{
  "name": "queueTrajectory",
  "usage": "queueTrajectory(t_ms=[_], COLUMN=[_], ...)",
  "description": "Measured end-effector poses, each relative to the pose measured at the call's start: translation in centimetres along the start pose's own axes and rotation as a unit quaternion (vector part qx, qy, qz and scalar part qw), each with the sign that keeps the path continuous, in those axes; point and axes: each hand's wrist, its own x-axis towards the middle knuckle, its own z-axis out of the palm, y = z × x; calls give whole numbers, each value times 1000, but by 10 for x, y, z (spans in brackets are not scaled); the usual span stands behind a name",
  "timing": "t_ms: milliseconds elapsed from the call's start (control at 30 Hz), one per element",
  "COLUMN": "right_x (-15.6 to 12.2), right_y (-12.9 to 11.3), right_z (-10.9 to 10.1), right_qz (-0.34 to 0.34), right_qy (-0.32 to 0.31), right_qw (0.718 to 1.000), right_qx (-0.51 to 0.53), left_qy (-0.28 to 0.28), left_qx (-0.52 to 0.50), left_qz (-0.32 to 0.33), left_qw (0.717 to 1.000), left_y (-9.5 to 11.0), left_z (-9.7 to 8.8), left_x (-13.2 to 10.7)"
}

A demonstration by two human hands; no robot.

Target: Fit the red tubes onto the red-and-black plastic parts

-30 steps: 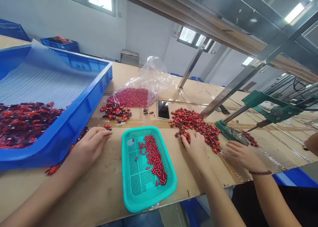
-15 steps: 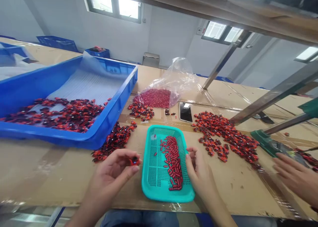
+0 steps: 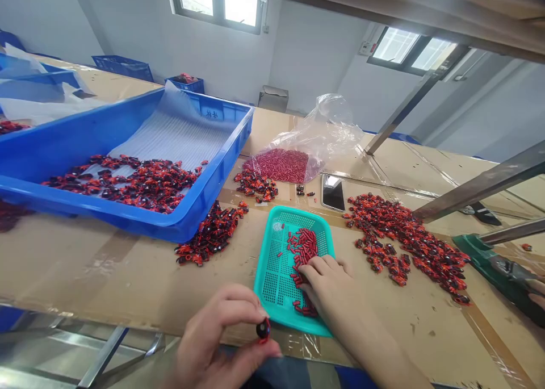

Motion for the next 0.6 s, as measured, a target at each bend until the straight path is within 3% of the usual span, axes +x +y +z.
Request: queueTrajectory(t_ms=[233,600], right_x=[2,8], right_y=[0,1], right_z=[10,3], right_qz=[-22,-2], right_qy=[2,11], right_qw=[998,1000], right_qx=[-57,15], left_qy=[-37,6], left_qx=[71,52], left_qz=[48,62], left_qw=[996,997], left_y=[10,8], left_z=[-2,8], left_x=[-2,-2])
